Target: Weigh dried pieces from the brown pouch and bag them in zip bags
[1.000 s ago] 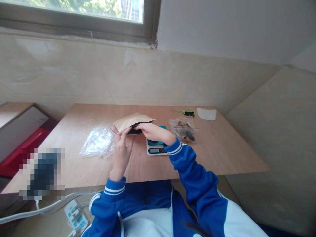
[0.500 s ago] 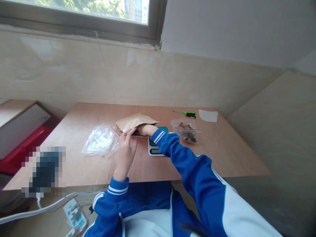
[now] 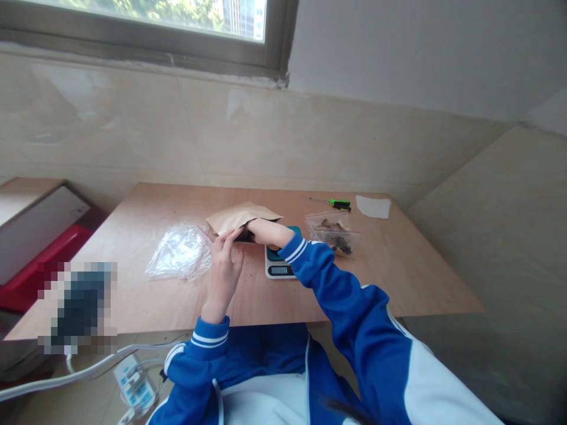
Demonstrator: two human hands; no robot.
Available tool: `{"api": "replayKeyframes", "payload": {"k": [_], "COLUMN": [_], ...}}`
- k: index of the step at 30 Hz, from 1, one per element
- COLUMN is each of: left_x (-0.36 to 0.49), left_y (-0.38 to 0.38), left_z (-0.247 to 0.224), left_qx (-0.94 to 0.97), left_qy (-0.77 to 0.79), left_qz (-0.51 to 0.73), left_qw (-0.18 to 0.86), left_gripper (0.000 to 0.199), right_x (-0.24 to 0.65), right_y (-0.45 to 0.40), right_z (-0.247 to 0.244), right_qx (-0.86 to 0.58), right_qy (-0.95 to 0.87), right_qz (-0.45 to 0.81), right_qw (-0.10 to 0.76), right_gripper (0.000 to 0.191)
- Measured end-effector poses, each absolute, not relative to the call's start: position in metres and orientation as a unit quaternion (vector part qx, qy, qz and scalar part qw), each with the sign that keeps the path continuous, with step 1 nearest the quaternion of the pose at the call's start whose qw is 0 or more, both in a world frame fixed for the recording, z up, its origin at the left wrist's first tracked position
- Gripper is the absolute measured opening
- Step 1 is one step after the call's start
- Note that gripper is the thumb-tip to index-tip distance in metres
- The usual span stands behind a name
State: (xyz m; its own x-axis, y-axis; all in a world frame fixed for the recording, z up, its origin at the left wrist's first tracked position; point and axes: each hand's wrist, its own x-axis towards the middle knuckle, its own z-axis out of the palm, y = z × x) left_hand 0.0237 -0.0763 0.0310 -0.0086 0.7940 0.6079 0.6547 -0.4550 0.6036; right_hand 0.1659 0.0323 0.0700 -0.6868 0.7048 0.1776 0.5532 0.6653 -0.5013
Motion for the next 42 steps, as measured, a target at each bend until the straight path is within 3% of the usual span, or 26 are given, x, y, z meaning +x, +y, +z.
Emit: {"api": "replayKeyframes", "payload": {"k": [5, 12, 16, 20, 25, 31, 36, 42], "left_x": [0.023, 0.021, 0.021, 0.02, 0.017, 0.018, 0.016, 0.015], "left_y": [-0.076, -0.076, -0.076, -0.076, -0.075, -0.076, -0.076, -0.077], "left_z": [0.029, 0.029, 0.031, 0.032, 0.032, 0.03, 0.032, 0.032], "left_qx": [0.702, 0.7, 0.7, 0.691, 0.69, 0.686, 0.695, 0.693], "left_qy": [0.514, 0.514, 0.515, 0.52, 0.517, 0.524, 0.518, 0.522], "left_qz": [0.489, 0.493, 0.492, 0.499, 0.504, 0.5, 0.495, 0.494], "left_qw": [0.064, 0.056, 0.055, 0.057, 0.06, 0.064, 0.062, 0.063], "left_gripper": [0.044, 0.045, 0.045, 0.041, 0.041, 0.041, 0.041, 0.041], "right_x": [0.175, 0.187, 0.203, 0.238, 0.295, 0.31, 0.306, 0.311], "right_y": [0.023, 0.0, -0.017, -0.031, -0.022, 0.007, 0.012, 0.01], "right_z": [0.085, 0.095, 0.104, 0.118, 0.102, 0.046, 0.023, 0.028], "right_qx": [-0.322, -0.35, -0.37, -0.363, -0.412, -0.556, -0.556, -0.552], "right_qy": [-0.916, -0.906, -0.876, -0.805, -0.729, -0.736, -0.75, -0.765], "right_qz": [0.224, 0.203, 0.225, 0.329, 0.394, 0.237, 0.233, 0.228], "right_qw": [0.09, 0.128, 0.214, 0.334, 0.38, 0.306, 0.271, 0.241], "right_gripper": [0.031, 0.025, 0.027, 0.023, 0.022, 0.027, 0.028, 0.037]}}
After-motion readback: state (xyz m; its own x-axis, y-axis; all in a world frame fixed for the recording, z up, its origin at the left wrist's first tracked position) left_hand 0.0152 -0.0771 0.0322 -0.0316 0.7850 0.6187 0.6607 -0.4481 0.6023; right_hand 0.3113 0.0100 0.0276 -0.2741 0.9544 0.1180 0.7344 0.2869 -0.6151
